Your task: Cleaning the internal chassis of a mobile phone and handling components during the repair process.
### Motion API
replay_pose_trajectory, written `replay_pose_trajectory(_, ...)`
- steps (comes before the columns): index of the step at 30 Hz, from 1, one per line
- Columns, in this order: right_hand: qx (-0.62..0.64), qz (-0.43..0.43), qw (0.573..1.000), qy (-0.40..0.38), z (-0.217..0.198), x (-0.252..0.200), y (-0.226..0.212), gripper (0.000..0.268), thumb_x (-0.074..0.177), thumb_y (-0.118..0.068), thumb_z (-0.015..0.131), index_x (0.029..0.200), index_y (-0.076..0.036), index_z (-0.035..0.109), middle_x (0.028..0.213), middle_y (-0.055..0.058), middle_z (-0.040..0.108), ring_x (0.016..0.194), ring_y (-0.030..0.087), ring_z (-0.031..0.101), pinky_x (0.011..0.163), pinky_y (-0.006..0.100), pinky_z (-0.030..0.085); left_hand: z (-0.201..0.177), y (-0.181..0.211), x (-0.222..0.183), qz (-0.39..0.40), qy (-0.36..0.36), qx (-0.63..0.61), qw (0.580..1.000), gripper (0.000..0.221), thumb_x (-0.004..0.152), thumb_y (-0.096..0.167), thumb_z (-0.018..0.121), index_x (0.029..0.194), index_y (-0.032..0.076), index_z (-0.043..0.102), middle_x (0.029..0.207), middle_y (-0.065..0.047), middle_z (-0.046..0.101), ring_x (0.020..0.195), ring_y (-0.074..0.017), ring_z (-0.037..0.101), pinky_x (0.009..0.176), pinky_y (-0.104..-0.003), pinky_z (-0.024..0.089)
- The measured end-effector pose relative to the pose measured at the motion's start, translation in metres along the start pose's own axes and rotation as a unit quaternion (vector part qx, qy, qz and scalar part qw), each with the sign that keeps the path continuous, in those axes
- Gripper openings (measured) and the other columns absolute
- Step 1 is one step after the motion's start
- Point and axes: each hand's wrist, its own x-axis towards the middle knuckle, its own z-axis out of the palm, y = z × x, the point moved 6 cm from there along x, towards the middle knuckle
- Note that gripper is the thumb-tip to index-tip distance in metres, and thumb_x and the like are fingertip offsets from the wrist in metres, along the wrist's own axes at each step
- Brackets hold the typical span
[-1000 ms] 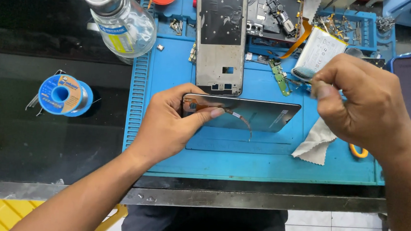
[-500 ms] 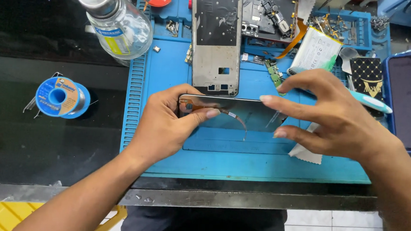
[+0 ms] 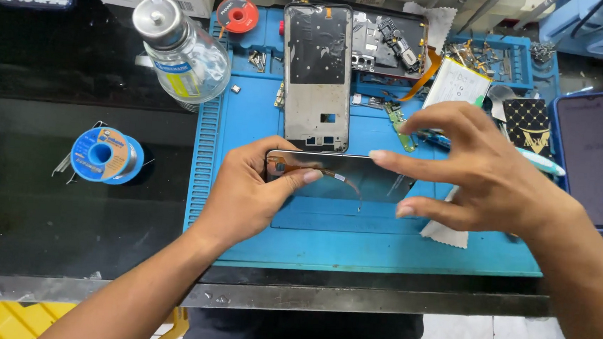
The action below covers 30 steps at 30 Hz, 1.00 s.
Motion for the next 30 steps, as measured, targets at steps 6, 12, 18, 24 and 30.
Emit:
replay_pose_trajectory(6,-0.005,-0.049,0.999,0.013,-0.010,0.004,-0.005,0.051,0.098,-0.056,0.055,0.141,-0.030,0.062,0.130,0.013,0.050,0.120,0.032,0.052,0.110,0.050,0.041,-0.001,0.001,-0.004,-0.002,0.002,0.003,1.000,0.006,0.090,0.009,0.080,0.096,0.010,0.077,0.073,0.002,0.071,0.055,-0.0043,0.037,0.050,-0.023,0.031)
replay_pose_trajectory(12,-0.026,-0.006,1.000,0.012,-0.011,-0.011,0.006,0.047,0.093,-0.055,0.060,0.133,-0.032,0.068,0.132,0.010,0.049,0.123,0.031,0.048,0.112,0.050,0.037,0.000,0.001,-0.001,-0.005,0.002,0.011,1.000,0.007,0.090,0.014,0.081,0.092,0.012,0.075,0.065,0.007,0.060,0.057,-0.0035,0.035,0.052,-0.023,0.028)
replay_pose_trajectory(18,0.011,-0.040,0.999,0.028,-0.004,0.017,-0.009,0.054,0.094,-0.059,0.059,0.136,-0.026,0.067,0.135,0.013,0.048,0.122,0.035,0.048,0.108,0.052,0.040,0.001,0.004,-0.001,0.020,0.008,0.009,1.000,0.012,0.088,0.012,0.080,0.098,0.010,0.076,0.086,0.001,0.079,0.070,-0.0023,0.058,0.064,-0.020,0.047)
replay_pose_trajectory(24,-0.024,-0.027,0.999,0.019,-0.014,-0.006,0.004,0.045,0.094,-0.056,0.057,0.131,-0.034,0.069,0.132,0.008,0.055,0.124,0.030,0.053,0.111,0.050,0.037,0.000,-0.002,-0.001,0.005,0.004,0.002,1.000,0.007,0.090,0.011,0.081,0.092,0.010,0.075,0.069,0.006,0.064,0.057,-0.0027,0.038,0.052,-0.022,0.030)
replay_pose_trajectory(30,0.014,-0.020,0.999,0.021,0.000,0.009,-0.004,0.055,0.094,-0.060,0.058,0.139,-0.028,0.063,0.139,0.014,0.047,0.125,0.033,0.051,0.113,0.050,0.033,0.002,0.004,-0.001,0.003,0.002,0.006,1.000,0.013,0.087,0.013,0.080,0.099,0.010,0.075,0.091,-0.001,0.082,0.070,-0.0019,0.060,0.064,-0.020,0.048)
